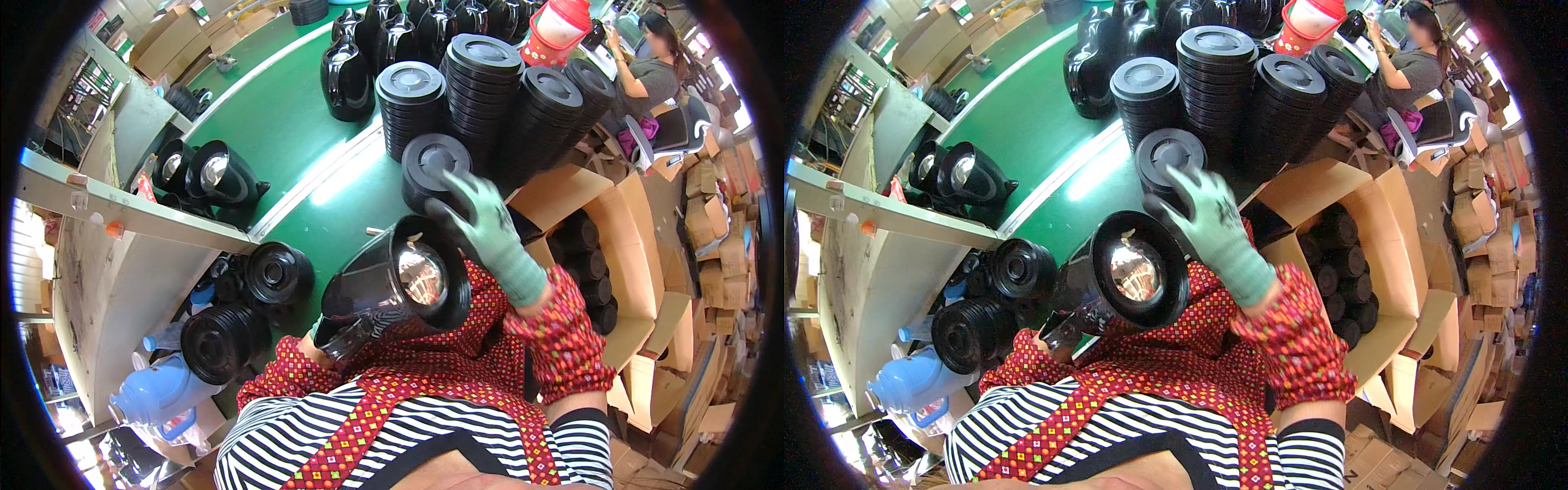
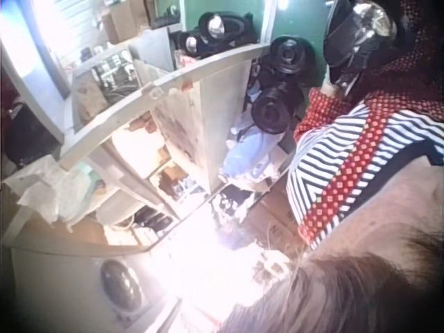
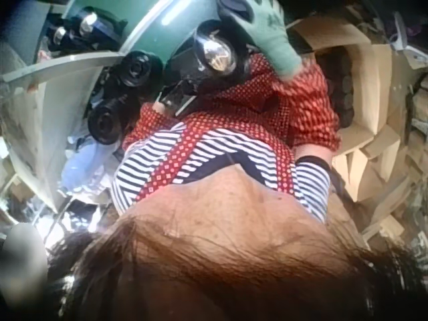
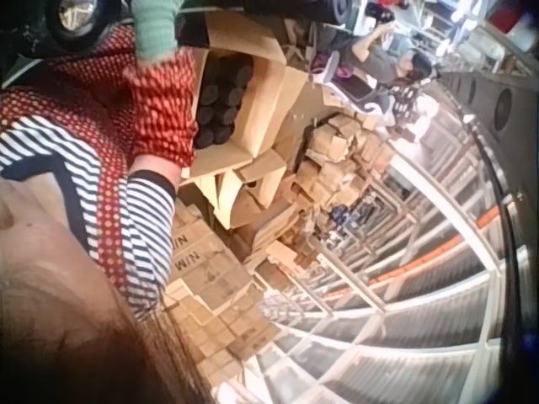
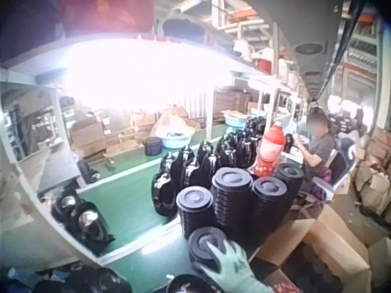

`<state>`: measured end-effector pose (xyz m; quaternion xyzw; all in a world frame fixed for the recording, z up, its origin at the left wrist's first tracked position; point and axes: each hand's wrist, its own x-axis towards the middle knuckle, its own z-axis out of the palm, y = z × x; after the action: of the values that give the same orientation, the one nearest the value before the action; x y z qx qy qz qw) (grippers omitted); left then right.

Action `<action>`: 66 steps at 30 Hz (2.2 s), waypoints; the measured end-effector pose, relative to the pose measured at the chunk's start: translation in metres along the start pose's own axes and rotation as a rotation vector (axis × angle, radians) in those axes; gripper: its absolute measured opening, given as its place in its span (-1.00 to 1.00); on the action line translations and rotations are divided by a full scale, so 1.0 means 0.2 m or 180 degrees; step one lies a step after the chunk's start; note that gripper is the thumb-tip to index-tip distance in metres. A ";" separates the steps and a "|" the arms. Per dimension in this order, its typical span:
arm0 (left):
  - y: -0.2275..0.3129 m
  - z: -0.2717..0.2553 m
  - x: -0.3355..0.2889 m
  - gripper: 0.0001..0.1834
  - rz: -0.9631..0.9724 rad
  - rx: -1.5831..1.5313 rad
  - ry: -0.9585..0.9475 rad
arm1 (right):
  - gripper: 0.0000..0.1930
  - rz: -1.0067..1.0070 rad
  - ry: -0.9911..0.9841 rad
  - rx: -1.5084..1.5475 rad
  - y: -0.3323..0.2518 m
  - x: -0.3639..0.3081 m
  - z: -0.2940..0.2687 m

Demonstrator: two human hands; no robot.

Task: The person repeatedly picks up black kettles and inserts a metal rod into the base, then places them on a green table. The person handles the kettles one at a time, inserting the rod and setting them down in a repetitive cycle.

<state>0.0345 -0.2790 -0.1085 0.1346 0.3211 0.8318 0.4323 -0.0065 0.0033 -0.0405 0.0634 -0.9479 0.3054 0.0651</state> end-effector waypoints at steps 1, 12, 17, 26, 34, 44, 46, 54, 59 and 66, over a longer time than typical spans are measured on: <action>0.00 -0.02 0.00 -0.16 -0.0010 -0.0012 -0.0015 | -0.21 0.0097 0.0125 -0.0612 -0.03 0.08 0.03; 0.03 -0.05 0.00 -0.25 -0.0096 -0.0216 0.0118 | -0.10 0.0524 0.0588 -0.1255 0.02 0.26 0.19; 0.01 -0.03 0.03 -0.29 -0.0198 -0.0257 0.0036 | -0.04 -0.0343 0.0693 0.0788 -0.11 -0.14 -0.05; -0.14 0.09 0.21 -0.35 -0.0465 -0.0337 -0.0347 | -0.03 -0.0142 0.0644 0.1233 -0.16 -0.67 -0.26; -0.17 0.12 0.40 -0.49 -0.1129 -0.0839 -0.0370 | 0.06 -0.0547 0.0928 0.1306 -0.04 -0.93 -0.30; -0.32 0.01 0.47 -0.45 -0.0812 -0.0162 -0.0297 | -0.02 0.0178 0.1150 0.2375 -0.02 -1.01 -0.40; -0.22 0.03 0.49 -0.46 -0.1598 -0.1505 -0.0673 | -0.06 0.0546 0.1192 0.3102 -0.03 -1.00 -0.41; -0.20 0.16 0.48 -0.50 -0.1087 -0.0318 -0.0090 | -0.01 0.0373 0.0794 0.0479 -0.05 -1.07 -0.58; -0.26 0.10 0.47 -0.47 -0.1212 -0.0329 -0.0271 | -0.02 0.0698 0.1846 0.2895 -0.10 -1.14 -0.60; -0.36 0.02 0.43 -0.43 -0.0983 0.0325 -0.0499 | -0.03 0.0405 0.1496 0.1590 -0.06 -1.08 -0.38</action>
<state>0.0300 -0.1778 -0.1573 0.1699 0.3451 0.7251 0.5713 0.2136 0.0558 -0.0085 -0.0538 -0.8050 0.5376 0.2449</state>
